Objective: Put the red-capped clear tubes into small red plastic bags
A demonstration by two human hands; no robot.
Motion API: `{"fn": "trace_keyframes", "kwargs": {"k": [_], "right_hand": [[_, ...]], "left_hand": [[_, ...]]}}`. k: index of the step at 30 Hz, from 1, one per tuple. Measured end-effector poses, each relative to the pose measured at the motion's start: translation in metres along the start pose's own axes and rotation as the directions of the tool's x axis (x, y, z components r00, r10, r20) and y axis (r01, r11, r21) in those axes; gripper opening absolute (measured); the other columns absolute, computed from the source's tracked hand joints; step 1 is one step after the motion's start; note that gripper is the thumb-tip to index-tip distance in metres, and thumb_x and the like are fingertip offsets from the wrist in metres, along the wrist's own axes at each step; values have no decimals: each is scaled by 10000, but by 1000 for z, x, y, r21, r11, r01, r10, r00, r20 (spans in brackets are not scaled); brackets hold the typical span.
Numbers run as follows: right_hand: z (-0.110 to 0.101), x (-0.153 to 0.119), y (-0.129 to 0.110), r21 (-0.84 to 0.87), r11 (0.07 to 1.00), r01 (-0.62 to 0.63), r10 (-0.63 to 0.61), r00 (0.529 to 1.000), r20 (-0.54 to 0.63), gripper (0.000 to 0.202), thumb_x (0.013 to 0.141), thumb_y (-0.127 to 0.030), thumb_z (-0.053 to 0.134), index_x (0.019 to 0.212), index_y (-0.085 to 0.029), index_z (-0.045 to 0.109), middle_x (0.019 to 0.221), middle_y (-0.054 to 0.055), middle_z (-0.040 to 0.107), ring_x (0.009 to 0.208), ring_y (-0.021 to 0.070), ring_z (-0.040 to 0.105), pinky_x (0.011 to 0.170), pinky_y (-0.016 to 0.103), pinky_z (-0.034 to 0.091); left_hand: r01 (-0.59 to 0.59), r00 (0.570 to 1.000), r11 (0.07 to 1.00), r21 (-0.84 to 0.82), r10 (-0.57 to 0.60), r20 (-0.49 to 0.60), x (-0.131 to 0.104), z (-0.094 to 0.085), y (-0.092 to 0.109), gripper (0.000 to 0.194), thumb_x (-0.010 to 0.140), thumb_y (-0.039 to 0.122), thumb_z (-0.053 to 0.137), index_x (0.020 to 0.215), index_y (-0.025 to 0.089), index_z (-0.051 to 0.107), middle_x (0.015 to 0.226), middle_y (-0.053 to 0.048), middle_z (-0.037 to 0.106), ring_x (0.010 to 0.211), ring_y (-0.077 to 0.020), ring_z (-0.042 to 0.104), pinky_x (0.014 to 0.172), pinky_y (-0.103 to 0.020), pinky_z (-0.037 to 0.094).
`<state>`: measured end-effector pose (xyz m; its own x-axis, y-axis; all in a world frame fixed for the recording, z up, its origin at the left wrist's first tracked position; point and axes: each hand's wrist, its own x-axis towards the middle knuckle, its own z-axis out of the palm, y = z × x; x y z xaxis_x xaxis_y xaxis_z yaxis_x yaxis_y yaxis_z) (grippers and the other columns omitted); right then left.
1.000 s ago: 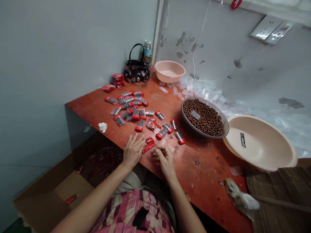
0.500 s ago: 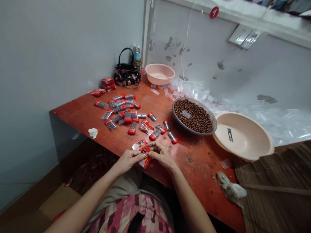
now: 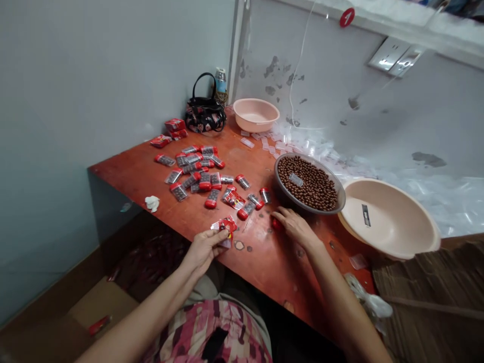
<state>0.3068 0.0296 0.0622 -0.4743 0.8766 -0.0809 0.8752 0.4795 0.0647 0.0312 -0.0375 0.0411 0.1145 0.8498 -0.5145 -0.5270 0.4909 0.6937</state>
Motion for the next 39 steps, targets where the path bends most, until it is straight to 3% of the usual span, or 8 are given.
{"fn": "trace_keyframes", "kwargs": {"k": [3, 6, 9, 12, 15, 27, 35, 39], "right_hand": [[3, -12, 0, 75, 988, -132, 138, 986, -92, 221, 791, -148, 438, 966, -190, 565, 1001, 101, 555, 899, 211, 499, 766, 304, 370], [4, -23, -27, 368, 896, -249, 328, 929, -170, 128, 776, -279, 502, 814, -178, 569, 860, 77, 581, 788, 209, 521, 636, 276, 391], [6, -33, -80, 806, 563, -183, 451, 885, -114, 168, 789, -342, 491, 807, -186, 551, 675, 4, 566, 589, 148, 508, 528, 235, 381], [10, -40, -133, 979, 172, -107, 418, 908, 25, 161, 765, -338, 530, 823, -190, 554, 567, -38, 526, 458, 110, 459, 431, 204, 346], [14, -39, -164, 995, 18, -103, 461, 884, 83, 145, 735, -327, 568, 769, -188, 552, 534, -49, 517, 429, 96, 432, 405, 193, 324], [16, -28, -178, 976, 190, -105, 525, 851, -10, 185, 752, -333, 545, 677, -184, 465, 538, -60, 450, 477, 93, 417, 455, 195, 327], [21, -27, -167, 962, 264, -75, 436, 899, -49, 147, 757, -323, 543, 755, -179, 517, 554, -53, 462, 494, 95, 416, 467, 196, 321], [21, -27, -165, 960, 270, -75, 497, 865, -72, 164, 754, -329, 544, 709, -177, 503, 545, -57, 440, 496, 90, 396, 469, 193, 316]], "left_hand": [[-4, 999, 966, -258, -7, -42, 3, 4, -1, 60, 639, 140, 665, 664, 110, 619, 593, -18, 632, 506, -86, 576, 519, -186, 494], [-21, 996, 913, -408, -18, -93, 6, 11, -3, 38, 685, 121, 621, 663, 126, 591, 597, -9, 633, 541, -100, 596, 609, -251, 526], [-35, 993, 872, -488, -27, -119, 6, 19, -5, 53, 695, 105, 610, 671, 139, 577, 627, -3, 638, 577, -103, 608, 674, -289, 525], [-48, 993, 849, -526, -17, -118, 7, 24, -6, 57, 706, 104, 598, 680, 146, 570, 660, -7, 643, 623, -115, 616, 701, -306, 517], [-57, 994, 850, -524, 2, -106, 6, 28, -7, 50, 711, 109, 593, 687, 144, 566, 659, -17, 641, 623, -123, 616, 646, -270, 517], [-122, 990, 885, -450, 74, -123, 2, 40, -17, 190, 579, 196, 716, 665, 126, 562, 562, 11, 606, 487, -94, 554, 502, -199, 445], [-192, 972, 956, -224, 216, 87, -4, 37, -8, 184, 633, 235, 676, 749, 110, 606, 632, -5, 624, 543, -99, 556, 567, -218, 431], [-166, 975, 978, -124, 182, 126, 0, 34, -11, 201, 592, 221, 703, 734, 103, 624, 645, -17, 629, 570, -110, 556, 571, -219, 420]]}}
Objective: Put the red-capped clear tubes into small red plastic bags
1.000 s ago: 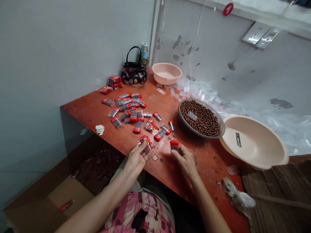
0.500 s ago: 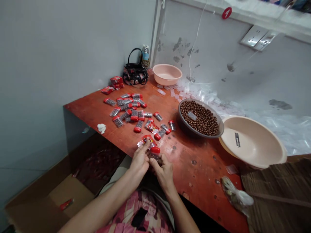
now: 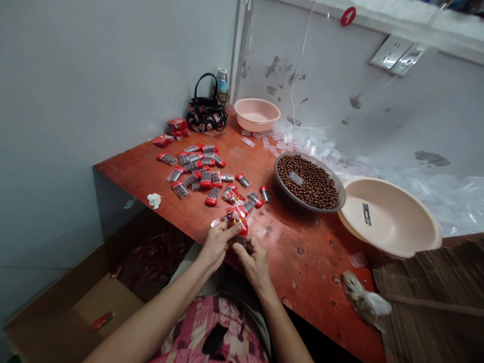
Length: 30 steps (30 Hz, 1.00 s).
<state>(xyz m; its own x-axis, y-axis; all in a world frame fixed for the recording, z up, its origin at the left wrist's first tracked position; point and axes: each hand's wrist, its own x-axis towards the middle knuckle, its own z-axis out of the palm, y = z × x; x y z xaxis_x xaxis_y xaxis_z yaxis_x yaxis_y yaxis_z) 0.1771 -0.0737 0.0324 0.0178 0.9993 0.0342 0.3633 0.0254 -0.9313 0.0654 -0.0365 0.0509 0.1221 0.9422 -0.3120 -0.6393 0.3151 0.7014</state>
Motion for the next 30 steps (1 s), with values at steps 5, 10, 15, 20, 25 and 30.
{"fn": "trace_keyframes", "kwargs": {"k": [5, 10, 15, 20, 25, 30], "right_hand": [[-2, 0, -1, 25, 1000, 11, -10, 1000, -23, 165, 732, -324, 569, 698, -172, 517, 557, -51, 451, 495, 83, 390, 465, 190, 315], [-3, 5, 2, 391, 891, -231, 132, 956, 262, 185, 770, -355, 508, 751, -172, 490, 554, -31, 547, 368, 61, 375, 357, 174, 277], [-4, 7, -2, 229, 970, -81, 72, 996, 51, 178, 715, -334, 588, 700, -164, 536, 563, -37, 512, 478, 79, 426, 449, 185, 343], [-3, 7, 0, 414, 885, -213, 152, 973, 176, 224, 734, -379, 553, 681, -170, 495, 512, -39, 523, 380, 59, 381, 356, 165, 280], [-1, 8, 2, 504, 821, -266, 184, 961, 207, 224, 721, -356, 584, 683, -152, 501, 507, -32, 545, 343, 41, 380, 327, 145, 266], [-1, 3, -3, 544, 818, -189, 141, 982, 130, 231, 747, -315, 567, 905, -150, 539, 610, -8, 599, 453, 82, 510, 451, 193, 419]], "left_hand": [[23, 997, 993, 112, -31, 77, 3, -7, -1, 143, 619, 225, 678, 660, 97, 630, 619, -25, 618, 547, -106, 542, 530, -213, 403], [44, 980, 969, 244, -89, 177, 6, -14, 3, 167, 659, 270, 634, 647, 104, 621, 526, -8, 573, 409, -101, 488, 413, -226, 357], [-31, 990, 974, 223, -1, 140, 7, -11, 3, 118, 643, 222, 655, 646, 109, 621, 577, 3, 584, 500, -89, 512, 489, -205, 383], [60, 970, 979, 197, -103, 218, -1, -5, 0, 186, 694, 286, 599, 615, 118, 602, 463, 0, 557, 403, -117, 503, 422, -236, 380], [106, 959, 969, 222, -159, 235, -5, -3, 1, 238, 696, 323, 588, 580, 115, 591, 426, -8, 541, 381, -140, 510, 409, -259, 394], [9, 999, 988, 152, -16, 43, -1, -8, 9, 167, 635, 264, 659, 659, 104, 618, 576, -20, 601, 480, -111, 529, 468, -225, 404]]}}
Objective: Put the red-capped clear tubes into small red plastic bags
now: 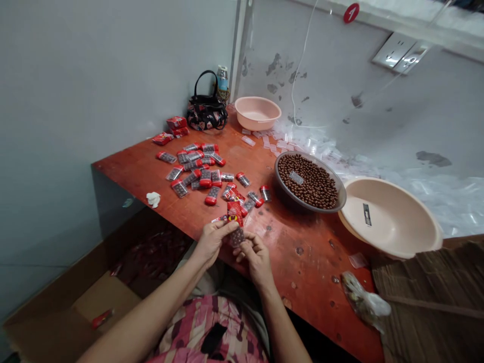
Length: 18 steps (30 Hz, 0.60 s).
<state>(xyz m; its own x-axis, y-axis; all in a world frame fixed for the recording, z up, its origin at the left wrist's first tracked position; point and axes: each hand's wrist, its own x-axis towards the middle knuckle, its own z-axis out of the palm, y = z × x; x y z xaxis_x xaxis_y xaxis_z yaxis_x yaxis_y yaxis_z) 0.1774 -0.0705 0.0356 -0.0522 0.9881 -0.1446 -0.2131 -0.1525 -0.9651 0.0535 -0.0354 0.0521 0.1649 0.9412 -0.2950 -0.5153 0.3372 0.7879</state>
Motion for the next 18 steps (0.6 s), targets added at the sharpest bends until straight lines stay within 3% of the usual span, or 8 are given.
{"fn": "trace_keyframes", "kwargs": {"k": [3, 8, 13, 18], "right_hand": [[1, -4, 2, 72, 997, 1, -1, 1000, -12, 221, 748, -302, 575, 904, -148, 540, 631, 6, 619, 491, 101, 552, 504, 221, 451], [4, -6, 7, 46, 999, 15, -8, 987, -161, 213, 705, -290, 625, 845, -143, 562, 665, 11, 623, 499, 101, 552, 488, 218, 457], [5, -7, 8, 85, 996, -35, 46, 991, -126, 187, 707, -278, 622, 821, -146, 555, 625, -5, 613, 434, 77, 514, 435, 195, 428], [8, -10, 10, -55, 997, 62, -72, 977, -199, 181, 710, -258, 622, 845, -147, 572, 662, -2, 609, 535, 99, 553, 505, 208, 459]], "left_hand": [[9, 1000, 1000, -16, -9, 13, 0, -2, 1, 177, 640, 270, 654, 674, 99, 624, 601, -31, 605, 510, -125, 540, 478, -234, 411], [7, 999, 998, -56, -10, -48, -4, 1, -6, 168, 623, 246, 674, 698, 103, 628, 632, -29, 615, 534, -115, 541, 523, -233, 426], [-7, 1000, 989, -151, 9, 8, -9, 3, -7, 182, 698, 290, 608, 674, 110, 596, 589, -9, 571, 503, -103, 512, 483, -227, 408], [-22, 1000, 990, -142, 20, -18, -8, 4, -9, 159, 660, 256, 647, 648, 111, 582, 587, 5, 563, 501, -88, 502, 498, -218, 410]]}}
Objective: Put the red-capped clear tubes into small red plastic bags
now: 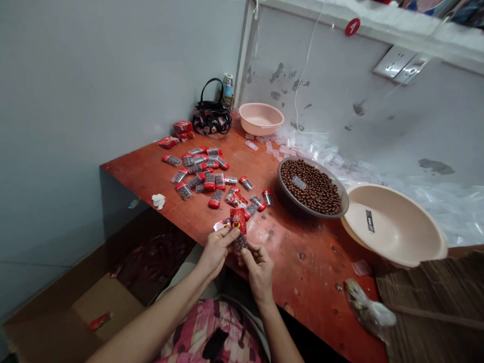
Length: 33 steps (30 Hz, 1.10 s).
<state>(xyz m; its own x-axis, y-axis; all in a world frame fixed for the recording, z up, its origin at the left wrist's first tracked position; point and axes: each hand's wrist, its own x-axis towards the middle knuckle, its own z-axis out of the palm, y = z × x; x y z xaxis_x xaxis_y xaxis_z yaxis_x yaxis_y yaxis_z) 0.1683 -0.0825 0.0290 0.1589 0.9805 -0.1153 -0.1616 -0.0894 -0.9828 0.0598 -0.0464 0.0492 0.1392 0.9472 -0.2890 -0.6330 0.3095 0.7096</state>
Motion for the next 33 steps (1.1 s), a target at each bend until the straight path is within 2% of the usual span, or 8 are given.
{"fn": "trace_keyframes", "kwargs": {"k": [6, 11, 13, 18, 22, 25, 28, 33], "right_hand": [[4, 3, 4, 186, 973, -136, 127, 990, 58, 172, 712, -268, 616, 804, -141, 546, 585, -11, 591, 407, 73, 492, 410, 188, 398], [3, -2, -2, -63, 998, 18, -19, 1000, -8, 170, 709, -273, 617, 815, -146, 577, 655, 8, 604, 514, 99, 530, 494, 215, 445], [4, -4, -2, -95, 995, 37, -40, 999, -34, 179, 706, -290, 616, 807, -146, 582, 656, 9, 603, 512, 102, 527, 488, 218, 448], [6, -1, 3, 70, 991, -110, 110, 994, 2, 206, 699, -301, 624, 813, -138, 571, 584, -9, 586, 439, 86, 510, 433, 196, 422], [3, 0, 7, 133, 976, -170, 165, 985, 52, 165, 706, -272, 616, 792, -145, 552, 544, -23, 577, 396, 68, 478, 415, 182, 396], [1, -5, 6, -42, 998, -46, 46, 999, -7, 157, 713, -276, 604, 800, -149, 572, 607, -3, 597, 470, 93, 516, 469, 210, 430], [2, -10, 4, -198, 975, 104, -116, 992, -50, 155, 710, -275, 607, 808, -155, 591, 724, 31, 625, 621, 133, 565, 594, 247, 465], [6, -5, 5, 65, 992, -110, 111, 994, -10, 178, 706, -293, 614, 794, -146, 565, 590, -12, 585, 417, 78, 496, 424, 198, 420]], "left_hand": [[-49, 995, 994, 99, 57, -77, -2, -2, -1, 181, 651, 288, 648, 660, 114, 600, 580, 9, 571, 480, -90, 490, 468, -213, 386], [6, 999, 1000, 7, -6, -37, -2, 0, 0, 192, 649, 298, 649, 655, 114, 595, 597, -3, 573, 515, -102, 507, 511, -227, 412], [5, 998, 1000, 20, -4, -59, -1, -1, -4, 197, 631, 293, 665, 668, 112, 598, 600, -6, 576, 515, -103, 508, 513, -228, 415], [-89, 978, 982, 169, 119, -174, -4, -7, -14, 216, 629, 307, 664, 702, 109, 616, 596, -1, 579, 523, -104, 509, 519, -221, 409], [-42, 993, 993, 112, 54, -109, -6, -5, -7, 224, 657, 333, 636, 678, 112, 606, 594, -5, 580, 490, -94, 492, 493, -223, 396], [36, 999, 999, 4, -36, -31, -5, -3, -2, 235, 668, 342, 625, 672, 108, 603, 580, -14, 580, 490, -99, 503, 509, -234, 406], [30, 999, 999, 41, -28, -41, -3, -6, -4, 218, 635, 312, 659, 692, 107, 615, 597, -20, 602, 511, -111, 525, 531, -241, 416], [-90, 975, 972, 219, 131, -181, -7, -12, -16, 209, 613, 310, 670, 695, 121, 632, 575, 4, 599, 505, -110, 522, 507, -222, 404]]}}
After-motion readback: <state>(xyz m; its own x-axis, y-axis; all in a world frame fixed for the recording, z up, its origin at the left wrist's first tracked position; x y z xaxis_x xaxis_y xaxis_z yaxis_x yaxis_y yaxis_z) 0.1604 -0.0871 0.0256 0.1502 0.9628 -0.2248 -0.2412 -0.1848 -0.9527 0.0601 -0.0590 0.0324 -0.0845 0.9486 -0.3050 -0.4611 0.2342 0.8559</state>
